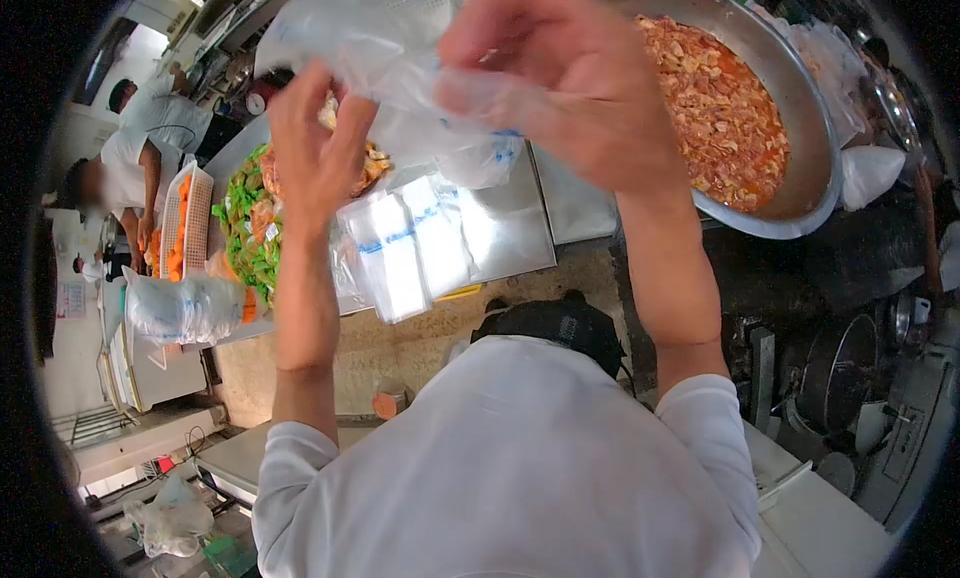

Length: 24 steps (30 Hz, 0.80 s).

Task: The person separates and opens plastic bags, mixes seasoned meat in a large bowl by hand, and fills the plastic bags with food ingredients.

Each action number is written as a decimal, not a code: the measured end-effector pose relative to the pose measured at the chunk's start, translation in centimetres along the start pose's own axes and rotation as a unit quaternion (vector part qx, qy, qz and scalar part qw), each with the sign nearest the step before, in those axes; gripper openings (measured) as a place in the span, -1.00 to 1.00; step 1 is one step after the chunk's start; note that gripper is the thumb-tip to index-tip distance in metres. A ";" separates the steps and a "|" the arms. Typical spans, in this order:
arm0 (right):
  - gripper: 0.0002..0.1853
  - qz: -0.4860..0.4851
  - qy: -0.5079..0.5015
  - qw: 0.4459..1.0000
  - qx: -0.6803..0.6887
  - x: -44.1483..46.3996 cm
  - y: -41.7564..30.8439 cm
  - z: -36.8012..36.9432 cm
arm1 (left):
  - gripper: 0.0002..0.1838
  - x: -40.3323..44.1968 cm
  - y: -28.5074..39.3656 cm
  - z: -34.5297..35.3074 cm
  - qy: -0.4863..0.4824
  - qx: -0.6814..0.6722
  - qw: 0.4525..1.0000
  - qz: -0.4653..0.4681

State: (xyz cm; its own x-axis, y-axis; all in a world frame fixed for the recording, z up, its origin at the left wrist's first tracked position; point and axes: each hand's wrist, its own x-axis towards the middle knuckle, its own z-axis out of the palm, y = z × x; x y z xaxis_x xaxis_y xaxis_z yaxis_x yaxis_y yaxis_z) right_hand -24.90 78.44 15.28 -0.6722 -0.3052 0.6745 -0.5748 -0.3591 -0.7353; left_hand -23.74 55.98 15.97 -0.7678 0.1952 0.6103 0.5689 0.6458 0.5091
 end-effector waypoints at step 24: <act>-0.83 0.341 -0.040 0.924 -0.168 -18.2 20.8 6.4 | -0.88 -22.9 -14.8 10.6 -0.083 -0.067 0.943 -0.315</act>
State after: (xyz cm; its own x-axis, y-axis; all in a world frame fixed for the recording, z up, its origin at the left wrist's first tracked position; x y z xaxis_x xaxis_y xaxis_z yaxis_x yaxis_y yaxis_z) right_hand -21.63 70.94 -11.86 -0.9027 -0.4284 0.0403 -0.1524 0.2308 -0.9610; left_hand -17.68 49.80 -11.98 -0.9951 -0.0762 0.0623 0.0072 0.5749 0.8182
